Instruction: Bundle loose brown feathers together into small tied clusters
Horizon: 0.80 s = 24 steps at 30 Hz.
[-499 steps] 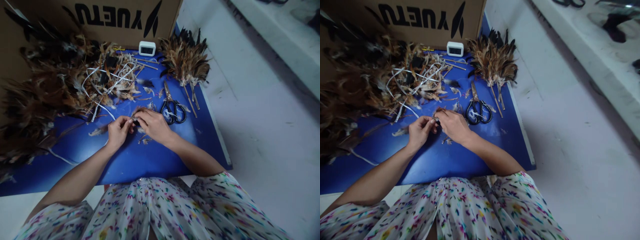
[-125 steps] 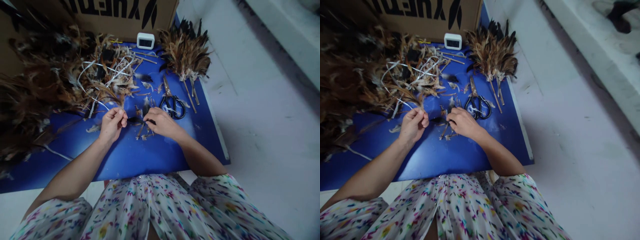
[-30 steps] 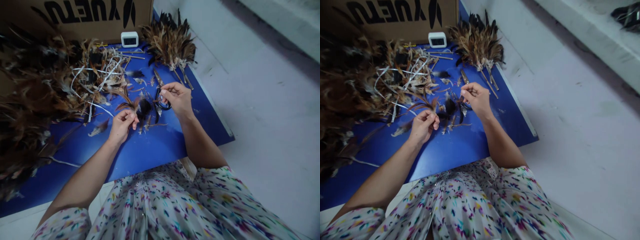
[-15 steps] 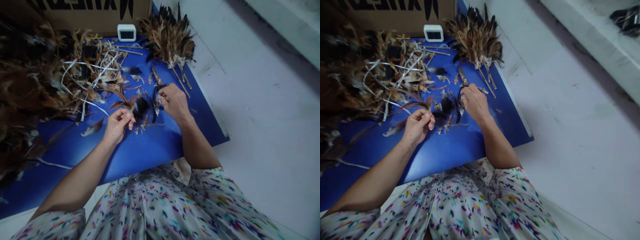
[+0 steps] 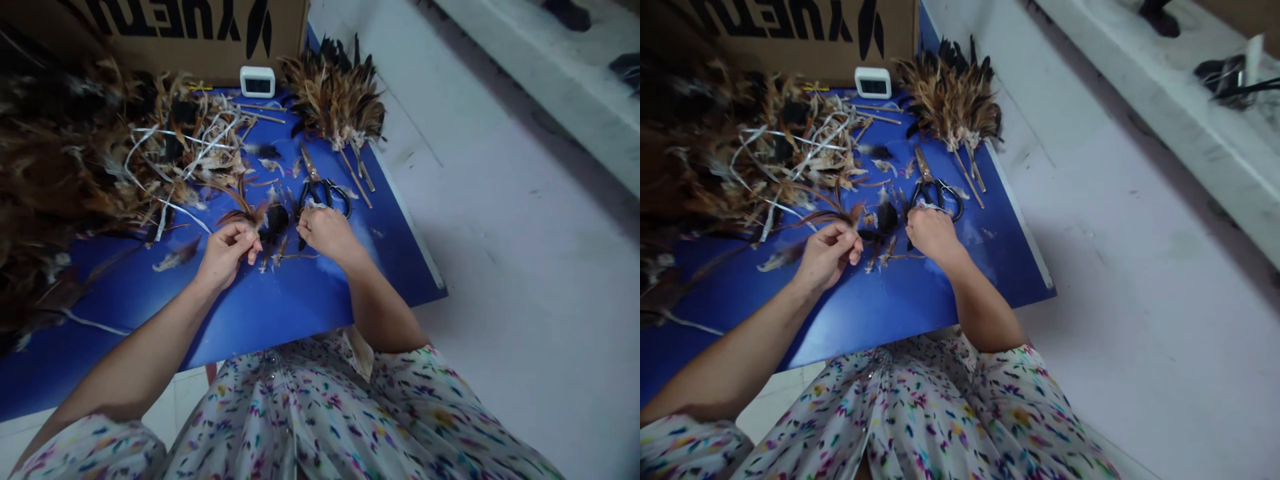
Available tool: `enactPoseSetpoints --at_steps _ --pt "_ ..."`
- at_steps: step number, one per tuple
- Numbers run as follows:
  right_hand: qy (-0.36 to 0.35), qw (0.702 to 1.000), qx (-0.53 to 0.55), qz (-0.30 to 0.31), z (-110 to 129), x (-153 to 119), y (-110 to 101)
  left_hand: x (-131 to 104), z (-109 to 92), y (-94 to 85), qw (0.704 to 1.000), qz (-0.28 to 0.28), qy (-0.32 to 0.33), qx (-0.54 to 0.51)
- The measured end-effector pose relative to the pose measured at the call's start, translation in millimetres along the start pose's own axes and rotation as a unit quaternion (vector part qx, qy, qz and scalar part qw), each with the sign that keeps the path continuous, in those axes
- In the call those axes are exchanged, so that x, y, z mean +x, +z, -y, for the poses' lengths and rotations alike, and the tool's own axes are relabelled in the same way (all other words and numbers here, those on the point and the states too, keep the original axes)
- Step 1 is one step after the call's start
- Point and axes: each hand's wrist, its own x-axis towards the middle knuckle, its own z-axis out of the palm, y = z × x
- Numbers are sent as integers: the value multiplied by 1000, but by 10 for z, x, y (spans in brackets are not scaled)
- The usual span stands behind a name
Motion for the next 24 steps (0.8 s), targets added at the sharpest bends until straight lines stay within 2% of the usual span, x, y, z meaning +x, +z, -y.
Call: enactPoseSetpoints --at_steps 4,9,15,18,21,24 --pt "-16 1000 -9 -1 12 -11 31 -2 23 -3 1000 6 4 9" --pt "-41 994 67 -73 26 -39 68 2 78 -47 998 31 14 44" --pt "-113 961 202 -154 42 -2 132 -44 31 -32 992 94 20 81" --pt "-144 945 249 -155 93 40 156 -88 11 -9 986 142 -5 88" --pt "-165 940 260 -148 203 111 141 -136 27 11 978 191 -22 78" --pt "-246 930 226 -153 386 233 90 -189 46 35 970 232 -39 64"
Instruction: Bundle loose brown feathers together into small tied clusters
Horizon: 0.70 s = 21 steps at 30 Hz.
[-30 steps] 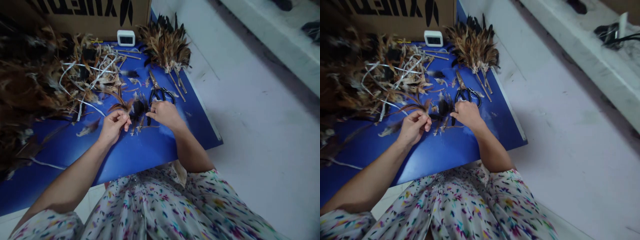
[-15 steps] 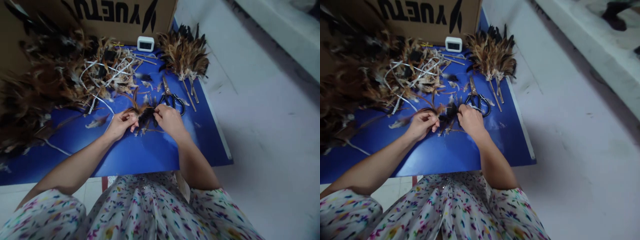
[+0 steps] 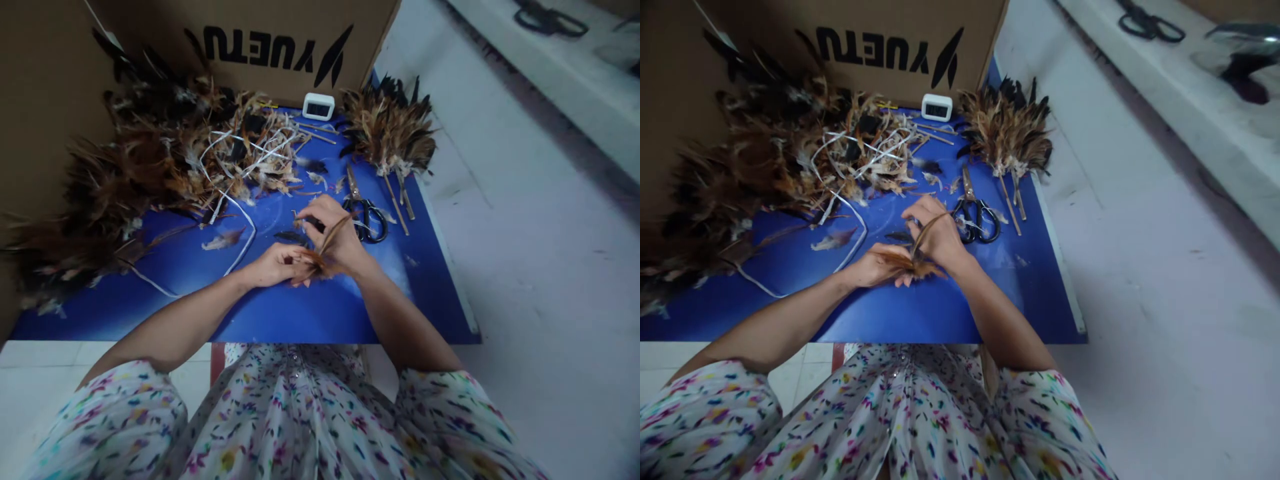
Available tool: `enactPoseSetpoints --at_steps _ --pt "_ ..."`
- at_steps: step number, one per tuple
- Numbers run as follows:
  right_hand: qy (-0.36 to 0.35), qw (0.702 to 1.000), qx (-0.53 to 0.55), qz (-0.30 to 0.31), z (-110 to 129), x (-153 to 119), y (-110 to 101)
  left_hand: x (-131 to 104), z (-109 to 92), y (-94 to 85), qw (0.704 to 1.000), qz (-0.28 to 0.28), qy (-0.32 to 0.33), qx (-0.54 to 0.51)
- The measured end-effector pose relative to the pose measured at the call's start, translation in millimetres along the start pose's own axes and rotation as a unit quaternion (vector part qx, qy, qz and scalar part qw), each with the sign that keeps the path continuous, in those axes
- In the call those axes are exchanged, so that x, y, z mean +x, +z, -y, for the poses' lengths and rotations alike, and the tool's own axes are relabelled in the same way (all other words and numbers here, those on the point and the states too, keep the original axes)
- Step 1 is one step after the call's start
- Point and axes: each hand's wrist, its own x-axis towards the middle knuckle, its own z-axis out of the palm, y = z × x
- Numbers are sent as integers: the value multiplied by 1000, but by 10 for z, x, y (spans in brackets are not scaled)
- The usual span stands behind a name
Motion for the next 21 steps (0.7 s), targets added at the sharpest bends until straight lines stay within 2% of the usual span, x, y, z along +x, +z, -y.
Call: enactPoseSetpoints --at_steps 5,11,14,16,19,21 --pt "-131 978 -9 163 234 426 265 -44 -37 74 994 95 -35 45" --pt "-200 933 -45 297 427 719 844 -41 -53 96 988 149 -41 25" --pt "-182 933 -41 308 436 755 1003 -33 -25 73 987 152 -52 -5" --pt "-163 941 2 297 425 757 1001 -28 -6 51 987 151 -60 -12" --pt "-111 954 106 258 378 719 860 -21 21 17 989 136 -63 -13" --pt "-41 958 164 233 316 661 717 -15 36 -6 991 119 -61 -10"
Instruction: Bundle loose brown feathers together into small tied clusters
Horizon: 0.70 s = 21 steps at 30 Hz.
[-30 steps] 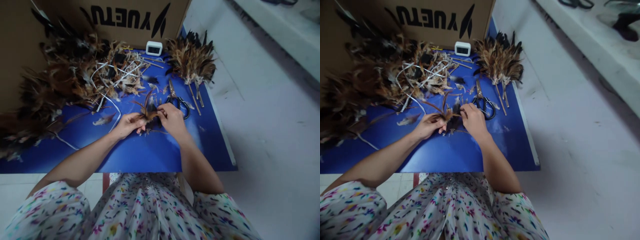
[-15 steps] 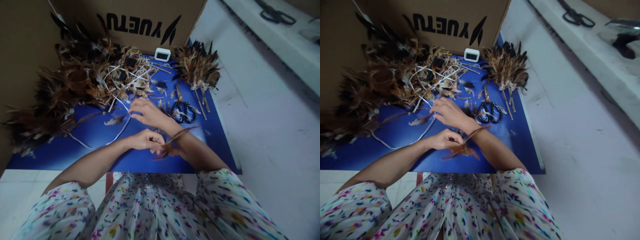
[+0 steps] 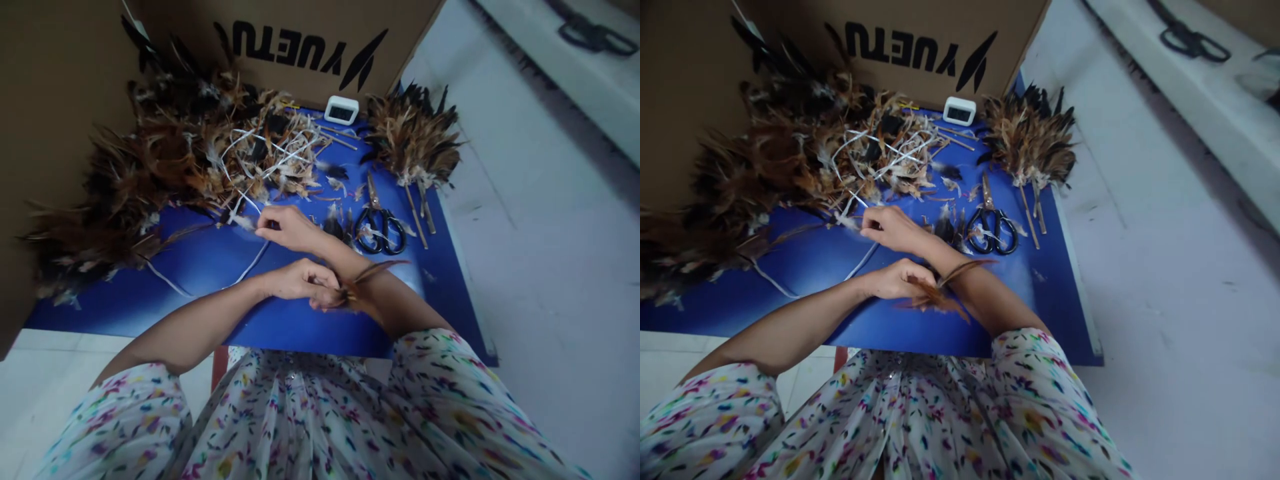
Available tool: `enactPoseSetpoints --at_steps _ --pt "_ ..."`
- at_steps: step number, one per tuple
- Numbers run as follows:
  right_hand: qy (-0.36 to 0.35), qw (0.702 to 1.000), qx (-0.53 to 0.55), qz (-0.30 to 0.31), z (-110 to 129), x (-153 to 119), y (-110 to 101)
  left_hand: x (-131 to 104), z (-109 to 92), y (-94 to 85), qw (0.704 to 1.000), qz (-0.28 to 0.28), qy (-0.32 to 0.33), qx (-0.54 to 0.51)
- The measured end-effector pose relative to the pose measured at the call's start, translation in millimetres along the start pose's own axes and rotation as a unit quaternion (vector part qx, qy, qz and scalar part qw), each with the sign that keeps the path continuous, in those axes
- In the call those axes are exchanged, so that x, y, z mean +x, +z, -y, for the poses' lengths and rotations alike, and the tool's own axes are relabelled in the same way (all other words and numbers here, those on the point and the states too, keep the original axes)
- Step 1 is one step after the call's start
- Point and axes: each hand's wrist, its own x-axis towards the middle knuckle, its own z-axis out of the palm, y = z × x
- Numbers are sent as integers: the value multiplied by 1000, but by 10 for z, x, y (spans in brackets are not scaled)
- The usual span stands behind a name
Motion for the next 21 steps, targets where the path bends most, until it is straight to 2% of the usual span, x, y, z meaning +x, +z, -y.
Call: enactPoseSetpoints --at_steps 5,8,11,16,18,21 --pt "95 976 142 -138 -111 -434 -289 3 -20 -55 998 -58 32 12" --pt "121 953 202 -193 -155 -744 -443 7 -43 -80 991 -120 57 9" --pt "143 931 263 -209 -137 -1038 -568 26 -50 -104 976 -191 99 -28" --pt "156 912 331 -183 -83 -1333 -716 86 -123 -150 932 -306 146 -126" --pt "153 904 359 -175 -76 -1384 -764 107 -166 -154 921 -333 143 -140" --pt "140 894 394 -161 -77 -1445 -814 138 -218 -119 921 -348 111 -131"
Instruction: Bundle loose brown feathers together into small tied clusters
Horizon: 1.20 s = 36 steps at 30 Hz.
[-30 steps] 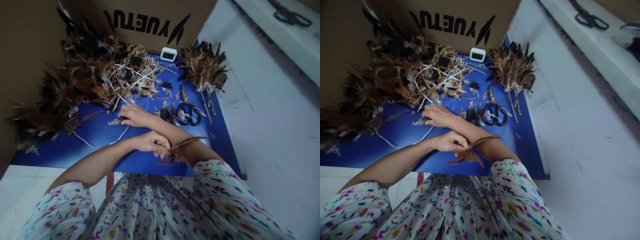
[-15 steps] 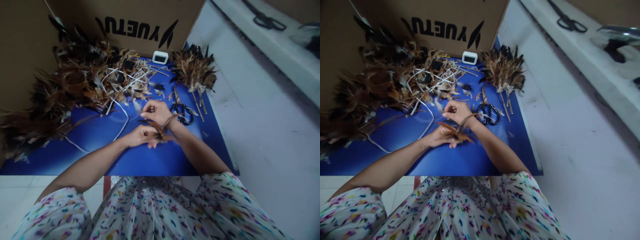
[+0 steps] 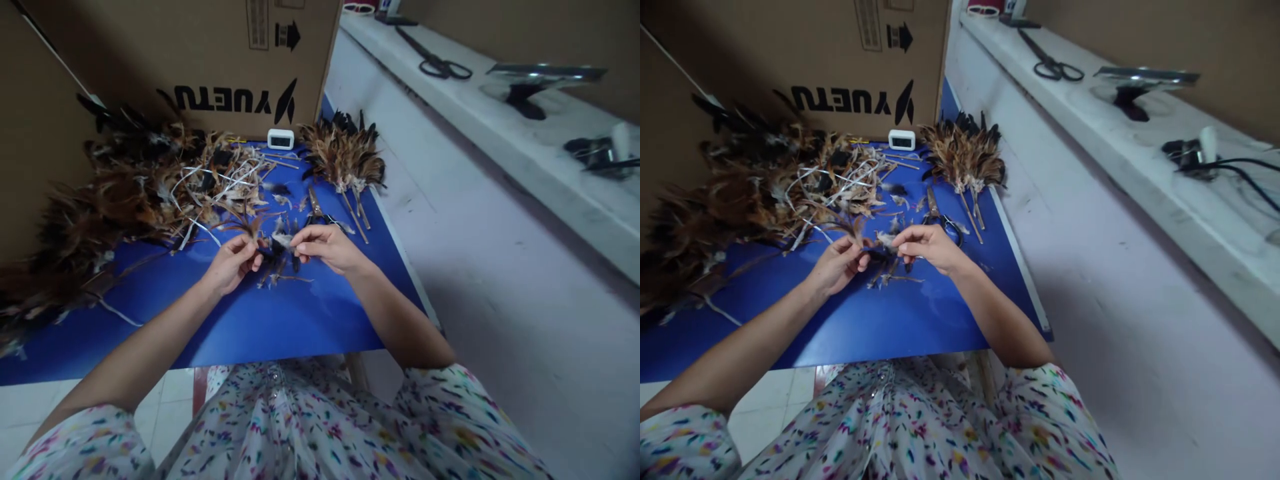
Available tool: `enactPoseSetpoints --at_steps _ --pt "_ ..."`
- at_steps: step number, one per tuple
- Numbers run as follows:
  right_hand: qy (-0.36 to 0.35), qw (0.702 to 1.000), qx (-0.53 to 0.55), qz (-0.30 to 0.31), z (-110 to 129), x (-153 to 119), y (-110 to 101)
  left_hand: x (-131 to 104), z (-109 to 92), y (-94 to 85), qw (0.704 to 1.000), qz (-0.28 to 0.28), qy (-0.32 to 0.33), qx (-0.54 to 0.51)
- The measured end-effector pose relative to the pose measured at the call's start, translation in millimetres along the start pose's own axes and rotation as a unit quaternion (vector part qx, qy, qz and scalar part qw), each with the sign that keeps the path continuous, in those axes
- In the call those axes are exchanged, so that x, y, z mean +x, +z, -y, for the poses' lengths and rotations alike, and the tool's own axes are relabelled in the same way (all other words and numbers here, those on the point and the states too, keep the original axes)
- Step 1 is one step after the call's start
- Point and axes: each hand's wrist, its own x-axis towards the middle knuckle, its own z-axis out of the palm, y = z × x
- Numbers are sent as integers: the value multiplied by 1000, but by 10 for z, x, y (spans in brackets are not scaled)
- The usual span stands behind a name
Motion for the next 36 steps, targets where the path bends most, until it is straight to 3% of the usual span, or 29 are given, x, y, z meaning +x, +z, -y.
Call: enactPoseSetpoints --at_steps 7,10,16,25,36 --pt "4 999 34 23 -85 -94 -132 16 1 259 998 23 -16 64" --pt "16 998 53 7 -136 -88 -179 64 75 316 997 -1 -6 75" --pt "19 998 64 -20 -181 -54 -192 117 223 303 996 -21 -28 78" --pt "1 996 -38 -87 -268 -41 -119 101 229 236 994 -8 -75 74" --pt "23 991 50 -122 -467 -10 42 106 290 235 994 -6 -20 106"
